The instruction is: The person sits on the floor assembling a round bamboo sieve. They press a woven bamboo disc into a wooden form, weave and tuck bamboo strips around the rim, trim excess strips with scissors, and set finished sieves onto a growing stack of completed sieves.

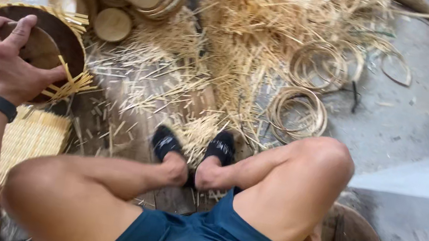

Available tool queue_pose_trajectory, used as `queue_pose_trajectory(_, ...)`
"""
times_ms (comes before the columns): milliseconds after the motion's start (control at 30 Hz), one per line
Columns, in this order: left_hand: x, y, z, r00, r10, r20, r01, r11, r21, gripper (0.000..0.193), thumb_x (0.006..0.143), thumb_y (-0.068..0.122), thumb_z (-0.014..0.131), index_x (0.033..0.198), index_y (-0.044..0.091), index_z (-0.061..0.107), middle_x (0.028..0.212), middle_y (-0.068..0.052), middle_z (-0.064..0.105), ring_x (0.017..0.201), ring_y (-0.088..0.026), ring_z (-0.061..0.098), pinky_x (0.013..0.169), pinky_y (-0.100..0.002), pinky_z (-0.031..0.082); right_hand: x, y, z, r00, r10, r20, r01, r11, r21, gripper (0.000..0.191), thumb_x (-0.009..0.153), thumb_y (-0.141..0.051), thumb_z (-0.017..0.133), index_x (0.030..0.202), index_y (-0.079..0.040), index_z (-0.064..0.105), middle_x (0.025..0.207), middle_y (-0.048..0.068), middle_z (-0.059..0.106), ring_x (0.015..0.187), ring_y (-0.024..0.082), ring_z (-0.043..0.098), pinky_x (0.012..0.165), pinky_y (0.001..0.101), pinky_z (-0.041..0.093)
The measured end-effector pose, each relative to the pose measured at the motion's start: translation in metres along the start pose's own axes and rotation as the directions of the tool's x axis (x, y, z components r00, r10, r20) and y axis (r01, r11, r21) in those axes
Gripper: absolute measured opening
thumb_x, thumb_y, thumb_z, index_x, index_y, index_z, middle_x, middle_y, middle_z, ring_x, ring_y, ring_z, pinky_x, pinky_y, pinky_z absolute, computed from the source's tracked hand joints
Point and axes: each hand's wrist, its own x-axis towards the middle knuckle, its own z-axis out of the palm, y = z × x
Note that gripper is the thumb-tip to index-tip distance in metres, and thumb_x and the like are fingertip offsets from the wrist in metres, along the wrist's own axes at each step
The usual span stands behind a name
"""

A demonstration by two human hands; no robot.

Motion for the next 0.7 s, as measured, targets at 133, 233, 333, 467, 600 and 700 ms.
queue_pose_trajectory(133,-0.026,-0.031,-0.016,0.997,-0.073,-0.018,0.073,0.997,0.028,0.089,0.067,0.053,0.093,0.142,0.015,0.064,0.135,-0.017,0.051,0.133,-0.035,0.045,0.117,-0.049,0.042,0.018,-0.025,0.005,0.999,-0.039,0.006,0.039,0.999,0.023,0.032,0.086,-0.021,0.077,0.108,-0.003,0.063,0.097,0.004,0.066,0.085,0.013,0.061,0.073,0.03,0.052)
queue_pose_trajectory(233,-0.054,-0.046,-0.03,0.992,-0.127,-0.019,0.128,0.991,0.04,0.088,0.068,0.049,0.094,0.144,0.015,0.065,0.135,-0.016,0.051,0.134,-0.034,0.047,0.114,-0.046,0.045,0.032,-0.046,0.014,0.997,-0.075,0.029,0.074,0.996,0.046,0.033,0.088,-0.022,0.075,0.112,-0.002,0.063,0.1,0.004,0.067,0.087,0.013,0.061,0.074,0.0298,0.052)
queue_pose_trajectory(333,-0.079,-0.055,-0.047,0.988,-0.146,-0.057,0.147,0.989,0.023,0.085,0.069,0.044,0.097,0.141,0.013,0.065,0.137,-0.016,0.052,0.128,-0.033,0.052,0.109,-0.044,0.05,0.042,-0.061,0.029,0.99,-0.122,0.067,0.116,0.99,0.08,0.035,0.09,-0.024,0.073,0.115,-0.001,0.064,0.102,0.005,0.068,0.089,0.013,0.062,0.075,0.0296,0.052)
queue_pose_trajectory(467,-0.097,-0.065,-0.068,0.984,-0.164,-0.071,0.162,0.986,-0.022,0.082,0.072,0.038,0.098,0.14,0.008,0.063,0.134,-0.017,0.051,0.12,-0.032,0.057,0.103,-0.043,0.056,0.042,-0.067,0.041,0.975,-0.179,0.132,0.163,0.979,0.12,0.037,0.092,-0.025,0.07,0.119,0.0,0.065,0.105,0.005,0.07,0.091,0.013,0.063,0.076,0.0293,0.053)
queue_pose_trajectory(600,-0.091,-0.07,-0.079,0.989,-0.121,-0.088,0.121,0.993,-0.002,0.082,0.073,0.035,0.098,0.141,0.009,0.063,0.14,-0.017,0.051,0.124,-0.032,0.057,0.106,-0.042,0.057,0.026,-0.054,0.034,0.953,-0.251,0.169,0.231,0.964,0.132,0.039,0.089,-0.026,0.072,0.119,-0.002,0.063,0.103,0.003,0.068,0.09,0.011,0.063,0.074,0.0278,0.053)
queue_pose_trajectory(700,-0.081,-0.063,-0.081,0.99,-0.104,-0.099,0.103,0.995,-0.015,0.081,0.074,0.035,0.096,0.144,0.011,0.061,0.141,-0.014,0.05,0.126,-0.029,0.056,0.11,-0.04,0.057,0.018,-0.044,0.024,0.969,-0.178,0.17,0.153,0.977,0.146,0.041,0.087,-0.027,0.072,0.121,-0.006,0.063,0.098,0.001,0.067,0.081,0.011,0.061,0.065,0.0285,0.05)
